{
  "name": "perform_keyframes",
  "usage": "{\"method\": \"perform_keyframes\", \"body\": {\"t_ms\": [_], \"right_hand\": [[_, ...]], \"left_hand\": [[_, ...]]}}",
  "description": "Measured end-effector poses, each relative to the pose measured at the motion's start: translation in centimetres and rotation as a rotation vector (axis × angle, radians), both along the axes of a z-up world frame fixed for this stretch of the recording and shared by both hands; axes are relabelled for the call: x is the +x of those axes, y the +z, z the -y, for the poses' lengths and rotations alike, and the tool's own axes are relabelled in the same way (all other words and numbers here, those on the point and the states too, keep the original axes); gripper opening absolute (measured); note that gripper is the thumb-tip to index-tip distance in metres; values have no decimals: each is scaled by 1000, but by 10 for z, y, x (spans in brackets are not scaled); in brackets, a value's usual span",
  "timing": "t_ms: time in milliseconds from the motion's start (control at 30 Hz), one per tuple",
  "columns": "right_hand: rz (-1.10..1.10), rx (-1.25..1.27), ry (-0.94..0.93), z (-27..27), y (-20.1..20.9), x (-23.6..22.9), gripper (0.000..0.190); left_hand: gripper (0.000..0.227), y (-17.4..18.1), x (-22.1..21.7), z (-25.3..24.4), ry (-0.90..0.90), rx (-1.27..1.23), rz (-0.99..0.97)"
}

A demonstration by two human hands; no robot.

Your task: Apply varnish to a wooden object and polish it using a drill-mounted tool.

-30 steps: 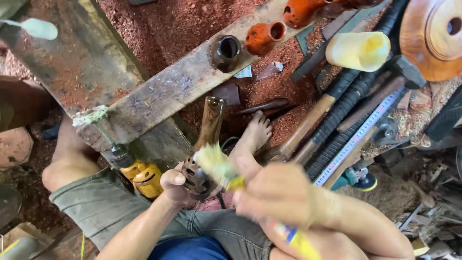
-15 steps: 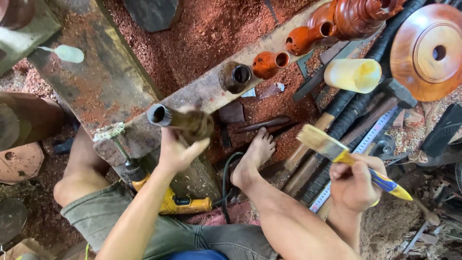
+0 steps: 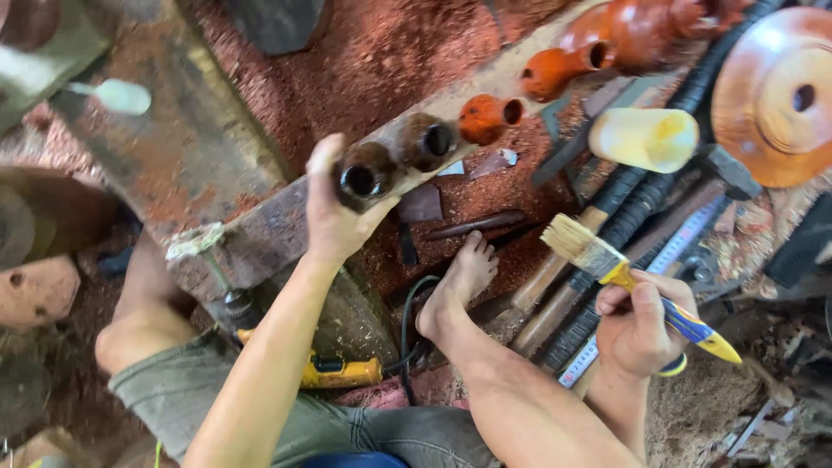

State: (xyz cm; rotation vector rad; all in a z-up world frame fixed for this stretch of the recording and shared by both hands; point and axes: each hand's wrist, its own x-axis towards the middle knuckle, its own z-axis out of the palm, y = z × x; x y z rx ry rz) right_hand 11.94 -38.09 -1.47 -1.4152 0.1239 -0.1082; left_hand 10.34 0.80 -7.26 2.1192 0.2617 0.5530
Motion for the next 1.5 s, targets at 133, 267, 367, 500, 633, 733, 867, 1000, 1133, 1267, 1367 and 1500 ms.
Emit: {"method": "perform_keyframes", "body": {"t_ms": [133, 267, 367, 500, 633, 733, 867, 1000, 1133, 1267, 1367, 1500], "right_hand": [[25, 26, -40, 8, 2, -1, 10], [37, 31, -111, 19, 5, 4, 11], [32, 21, -248, 27, 10, 15, 9], [99, 7, -358, 43, 9, 40, 6], [138, -214, -283, 56, -8, 83, 20], [56, -268, -177, 51, -3, 121, 10], [59, -325, -68, 40, -11, 160, 10], [152, -564, 44, 51, -50, 190, 7], [1, -154, -51, 80, -56, 186, 45], [-1, -68, -185, 173, -131, 162, 12], [149, -182, -304, 169, -116, 141, 30], [223, -272, -225, 33, 8, 74, 14]], "left_hand": [[109, 18, -19, 7, 77, 17, -64], [95, 2, -76, 38, 155, -83, -70], [60, 3, -112, 69, -9, 78, -89], [18, 29, -126, 117, -319, -150, -786], [9, 54, -119, 145, -727, 4, -519], [17, 87, -86, 151, -718, -17, -322], [28, 93, -89, 141, -654, -139, -458], [28, 76, -127, 115, -500, -51, -460], [27, 61, -180, 65, -237, 88, -500], [24, 64, -214, 20, 109, 168, -442], [32, 59, -226, -6, 398, 310, -279], [57, 43, -228, -25, 605, 224, -316]]}}
